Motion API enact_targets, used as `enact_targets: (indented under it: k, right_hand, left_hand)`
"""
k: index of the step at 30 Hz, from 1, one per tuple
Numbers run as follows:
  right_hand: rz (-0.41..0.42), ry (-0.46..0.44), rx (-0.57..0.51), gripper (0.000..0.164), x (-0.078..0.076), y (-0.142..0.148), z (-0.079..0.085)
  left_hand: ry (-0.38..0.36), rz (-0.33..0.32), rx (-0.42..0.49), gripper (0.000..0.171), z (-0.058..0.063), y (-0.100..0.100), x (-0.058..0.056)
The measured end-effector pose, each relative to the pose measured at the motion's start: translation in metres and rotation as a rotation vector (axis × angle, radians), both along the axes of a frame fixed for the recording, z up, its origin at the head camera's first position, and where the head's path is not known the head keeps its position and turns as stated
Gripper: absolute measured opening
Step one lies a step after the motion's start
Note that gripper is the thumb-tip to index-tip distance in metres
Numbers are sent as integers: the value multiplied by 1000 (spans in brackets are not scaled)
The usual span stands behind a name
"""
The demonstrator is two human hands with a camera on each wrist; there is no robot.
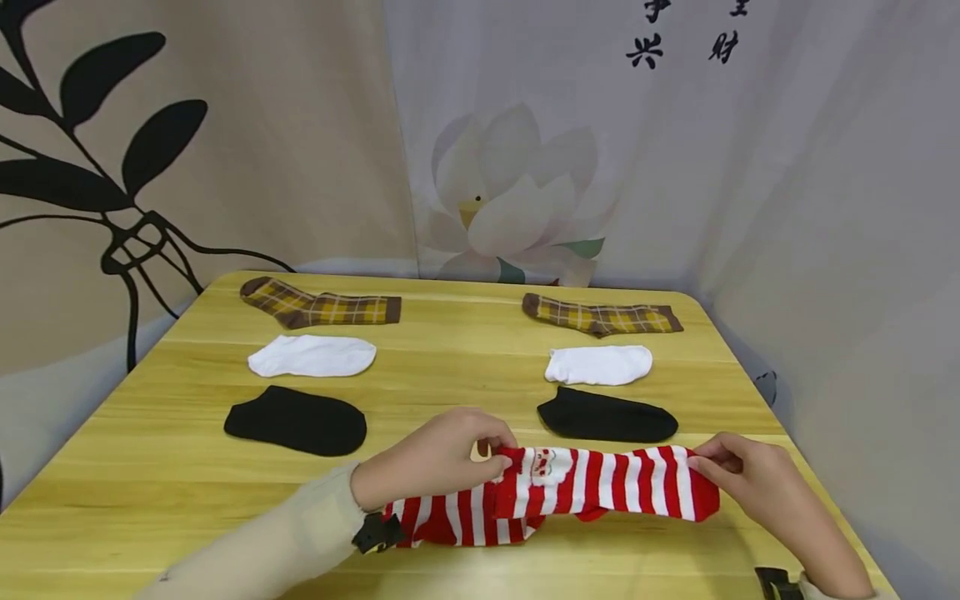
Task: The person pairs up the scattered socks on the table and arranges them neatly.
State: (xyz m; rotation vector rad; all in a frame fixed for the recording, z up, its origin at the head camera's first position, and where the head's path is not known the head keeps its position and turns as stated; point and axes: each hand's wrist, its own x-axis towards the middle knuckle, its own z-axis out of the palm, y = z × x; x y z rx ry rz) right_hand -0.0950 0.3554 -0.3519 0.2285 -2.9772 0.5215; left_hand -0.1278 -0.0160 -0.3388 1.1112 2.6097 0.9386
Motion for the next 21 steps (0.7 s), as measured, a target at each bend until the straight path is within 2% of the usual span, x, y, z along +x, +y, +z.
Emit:
enact_targets:
  k: [3, 8, 21]
  right_hand:
    - [6, -1, -8, 8, 0, -8, 1]
    - [24, -58, -38, 12, -2, -23, 2]
    - [225, -102, -86, 14, -6, -60, 8]
  left_hand:
    - [-62, 17, 5, 9, -2, -11, -2]
    - [-145, 41, 43, 10, -4, -31, -2]
    - [-300, 80, 144, 11, -15, -85, -1]
